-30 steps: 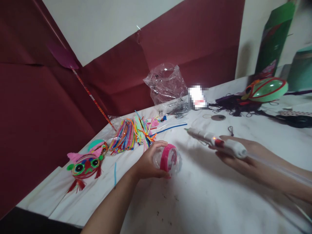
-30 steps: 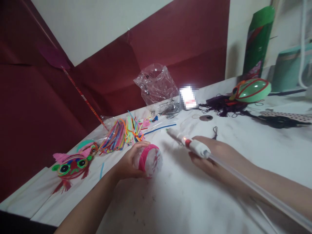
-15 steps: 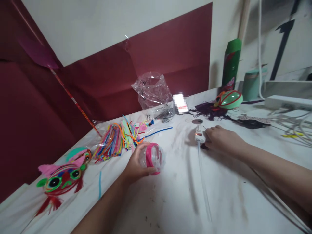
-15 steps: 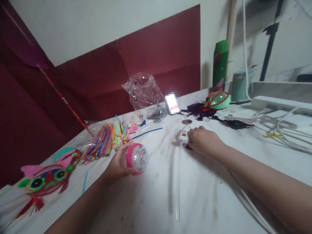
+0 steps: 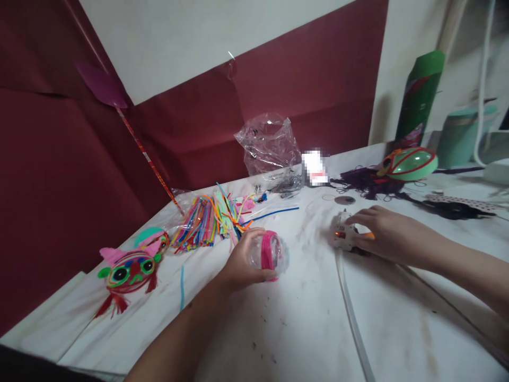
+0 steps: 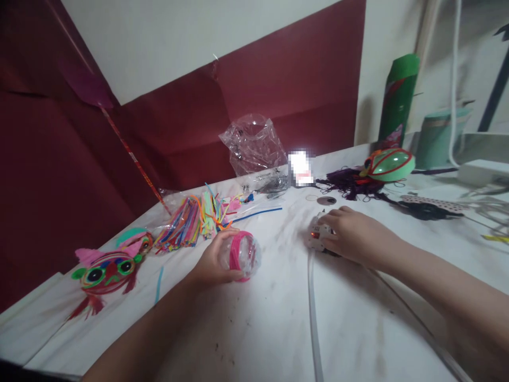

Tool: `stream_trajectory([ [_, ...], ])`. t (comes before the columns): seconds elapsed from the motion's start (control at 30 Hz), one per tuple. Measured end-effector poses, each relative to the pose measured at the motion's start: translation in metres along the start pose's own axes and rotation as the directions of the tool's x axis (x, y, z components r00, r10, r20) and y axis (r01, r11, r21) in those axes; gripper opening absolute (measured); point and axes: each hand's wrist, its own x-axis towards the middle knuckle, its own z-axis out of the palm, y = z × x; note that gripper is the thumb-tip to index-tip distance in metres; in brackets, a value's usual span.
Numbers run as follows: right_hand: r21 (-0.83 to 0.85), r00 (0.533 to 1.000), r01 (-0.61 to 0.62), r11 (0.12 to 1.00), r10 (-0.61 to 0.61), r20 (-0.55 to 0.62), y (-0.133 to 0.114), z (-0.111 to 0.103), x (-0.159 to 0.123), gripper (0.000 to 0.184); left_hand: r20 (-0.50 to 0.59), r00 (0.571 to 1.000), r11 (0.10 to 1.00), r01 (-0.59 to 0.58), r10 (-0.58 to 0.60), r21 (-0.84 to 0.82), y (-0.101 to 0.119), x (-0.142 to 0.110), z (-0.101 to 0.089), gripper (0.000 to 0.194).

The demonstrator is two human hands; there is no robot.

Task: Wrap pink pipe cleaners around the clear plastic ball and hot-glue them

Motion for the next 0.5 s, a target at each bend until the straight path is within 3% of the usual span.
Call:
stream_trajectory([
  [0.07,0.182,0.992,0.113,0.977,-0.121,0.037,-0.028,-0.007,0.001,0.017,0.003,0.999,0.997,-0.036,0.036,0.071,0.003,0.0,0.002,0.085],
  [0.17,0.42,0.961,0.269,0.867,-0.272,-0.054,-0.078,-0.008,-0.001,0.023,0.0,0.998,0.985,-0.068,0.069,0.156,0.008,-0.001,0.006,0.083],
  [0.23,0.472,0.926,0.363,0.803,-0.366,-0.089,-0.104,-0.003,-0.004,0.026,0.002,0.996,0.976,-0.089,0.09,0.197,0.012,-0.001,0.008,0.082],
  [0.33,0.432,0.88,0.471,0.769,-0.447,-0.164,-0.119,0.01,-0.005,0.015,0.019,0.993,0.959,-0.115,0.114,0.259,0.017,-0.002,0.01,0.079],
  [0.4,0.438,0.895,0.445,0.781,-0.407,-0.185,-0.118,0.019,-0.004,0.017,0.032,0.991,0.948,-0.136,0.133,0.289,0.019,-0.002,0.01,0.078],
  [0.5,0.505,0.954,0.297,0.811,-0.274,-0.121,-0.113,0.025,-0.003,0.01,0.057,0.979,0.923,-0.204,0.197,0.327,0.018,-0.002,0.011,0.079],
])
